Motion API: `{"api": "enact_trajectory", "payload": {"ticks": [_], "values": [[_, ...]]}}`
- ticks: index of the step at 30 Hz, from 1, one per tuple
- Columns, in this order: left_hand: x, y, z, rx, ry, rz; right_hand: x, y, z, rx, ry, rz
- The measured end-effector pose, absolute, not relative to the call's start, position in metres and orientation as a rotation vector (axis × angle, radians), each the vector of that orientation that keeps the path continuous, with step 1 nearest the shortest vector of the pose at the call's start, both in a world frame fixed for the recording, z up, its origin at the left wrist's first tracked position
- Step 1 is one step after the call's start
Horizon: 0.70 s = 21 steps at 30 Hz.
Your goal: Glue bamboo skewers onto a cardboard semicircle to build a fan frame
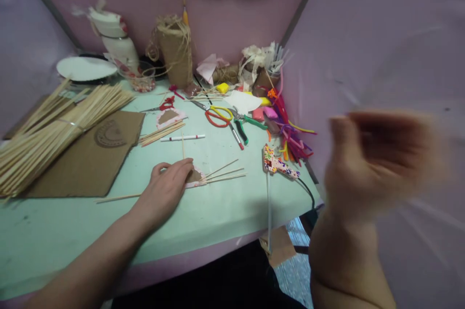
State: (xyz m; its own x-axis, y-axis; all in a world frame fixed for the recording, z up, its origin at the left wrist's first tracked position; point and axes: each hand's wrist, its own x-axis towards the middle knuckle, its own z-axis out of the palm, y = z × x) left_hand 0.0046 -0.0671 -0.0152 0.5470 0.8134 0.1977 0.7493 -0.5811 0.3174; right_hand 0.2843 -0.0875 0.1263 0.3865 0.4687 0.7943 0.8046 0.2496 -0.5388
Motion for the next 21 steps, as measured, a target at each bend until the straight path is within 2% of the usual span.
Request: {"api": "enact_trajectory", "payload": {"ticks": [4, 8, 13, 21], "values": [[0.003, -0.066, -0.018, 2.636, 1.33, 0.503, 0.273, -0.045, 0.099, -1.58, -1.865, 0.037], [0.002, -0.065, -0.019, 2.67, 1.322, 0.533, 0.26, -0.005, 0.057, -1.882, -2.082, 0.245], [0.0, -0.064, -0.02, 2.637, 1.344, 0.546, 0.266, 0.027, 0.033, -1.954, -2.055, 0.254], [0.0, -0.063, -0.024, 2.639, 1.338, 0.616, 0.294, 0.077, 0.033, -2.006, -1.923, 0.115]]}}
